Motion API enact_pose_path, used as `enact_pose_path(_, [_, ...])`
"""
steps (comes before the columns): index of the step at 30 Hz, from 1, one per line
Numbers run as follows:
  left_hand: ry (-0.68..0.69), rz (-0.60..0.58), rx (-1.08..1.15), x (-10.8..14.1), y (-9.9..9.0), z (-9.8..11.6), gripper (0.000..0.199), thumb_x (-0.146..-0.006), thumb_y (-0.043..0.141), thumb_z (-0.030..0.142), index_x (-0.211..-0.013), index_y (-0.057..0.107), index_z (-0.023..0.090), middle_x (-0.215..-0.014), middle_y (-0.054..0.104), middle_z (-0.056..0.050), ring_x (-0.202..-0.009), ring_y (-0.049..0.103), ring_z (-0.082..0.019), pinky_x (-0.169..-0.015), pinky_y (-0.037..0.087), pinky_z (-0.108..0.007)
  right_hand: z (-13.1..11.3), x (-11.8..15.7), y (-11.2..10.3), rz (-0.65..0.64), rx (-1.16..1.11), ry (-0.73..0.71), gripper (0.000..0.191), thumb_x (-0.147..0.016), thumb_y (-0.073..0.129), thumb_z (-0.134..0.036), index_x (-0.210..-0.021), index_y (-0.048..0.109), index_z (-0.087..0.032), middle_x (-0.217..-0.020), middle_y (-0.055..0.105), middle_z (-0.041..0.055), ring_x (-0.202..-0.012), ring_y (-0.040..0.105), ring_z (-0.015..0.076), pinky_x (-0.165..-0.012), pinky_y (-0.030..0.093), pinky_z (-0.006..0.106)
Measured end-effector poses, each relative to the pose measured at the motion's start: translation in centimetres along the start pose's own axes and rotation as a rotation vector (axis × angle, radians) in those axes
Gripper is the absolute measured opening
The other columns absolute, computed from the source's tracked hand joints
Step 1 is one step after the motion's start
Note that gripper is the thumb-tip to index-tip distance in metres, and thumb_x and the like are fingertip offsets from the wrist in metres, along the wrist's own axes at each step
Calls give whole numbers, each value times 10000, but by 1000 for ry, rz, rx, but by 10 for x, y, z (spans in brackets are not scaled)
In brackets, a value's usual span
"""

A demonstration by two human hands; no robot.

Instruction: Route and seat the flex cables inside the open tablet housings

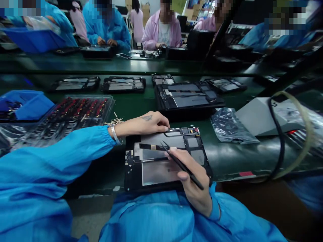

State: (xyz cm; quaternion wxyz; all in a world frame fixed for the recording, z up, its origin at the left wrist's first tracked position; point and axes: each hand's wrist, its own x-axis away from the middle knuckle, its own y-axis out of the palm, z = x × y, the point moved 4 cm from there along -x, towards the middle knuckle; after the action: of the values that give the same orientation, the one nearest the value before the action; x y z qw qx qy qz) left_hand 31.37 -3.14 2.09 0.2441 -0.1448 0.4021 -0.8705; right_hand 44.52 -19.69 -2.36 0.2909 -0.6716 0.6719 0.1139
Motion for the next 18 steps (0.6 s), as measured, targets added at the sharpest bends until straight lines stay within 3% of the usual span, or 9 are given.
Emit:
enact_pose_path(2, [-33,-23,136,1,-1,-1,252,-919,601,344,-1016,704,135,-829,708,-30,-691,597,-122,-631,409,-225,-2,-1,0,-69,47,-59,481,-1011,496,-301,-1489,496,-357,-1246,722,60,-1157,693,261,-984,609,462])
enact_pose_path(4, [-75,-48,274,3,-3,-1,277,-903,629,382,-1005,688,131,-745,667,-7,-615,538,-101,-581,378,-214,-6,0,-1,-198,136,-207,547,-999,473,-178,-1527,440,-316,-1232,731,72,-1159,700,227,-983,616,424])
enact_pose_path(8, [-63,8,338,7,-15,10,269,-872,668,363,-1019,716,142,-873,695,-24,-757,585,-118,-655,415,-209,-17,6,-13,-487,577,-696,393,-946,640,-302,-1323,638,-191,-1253,720,159,-1211,677,298,-995,602,491])
enact_pose_path(10, [-67,37,370,10,-22,17,288,-864,666,345,-1067,710,145,-912,702,-34,-767,599,-128,-637,417,-212,-17,3,-27,-476,809,-813,322,-932,653,-231,-1251,677,-194,-1293,694,159,-1238,658,302,-1017,585,504])
enact_pose_path(12, [-93,69,408,11,-27,21,351,-854,665,321,-1160,678,149,-845,689,-24,-674,576,-118,-566,389,-209,-19,-1,-44,-391,868,-869,337,-933,603,-120,-1253,671,-203,-1312,681,145,-1257,646,275,-1038,575,476])
enact_pose_path(15, [-123,159,433,16,-26,25,357,-807,712,270,-1137,671,140,-743,667,3,-575,542,-88,-529,383,-192,-24,-8,-66,-246,657,-820,366,-948,578,-118,-1291,639,-229,-1313,689,115,-1233,664,262,-1032,584,465])
enact_pose_path(18, [-78,283,646,29,-14,32,237,-870,665,349,-949,625,130,-794,726,-47,-660,674,-138,-624,521,-227,-20,-20,-83,32,433,-403,321,-954,591,-177,-1264,656,-233,-1232,740,89,-1158,708,286,-991,606,483])
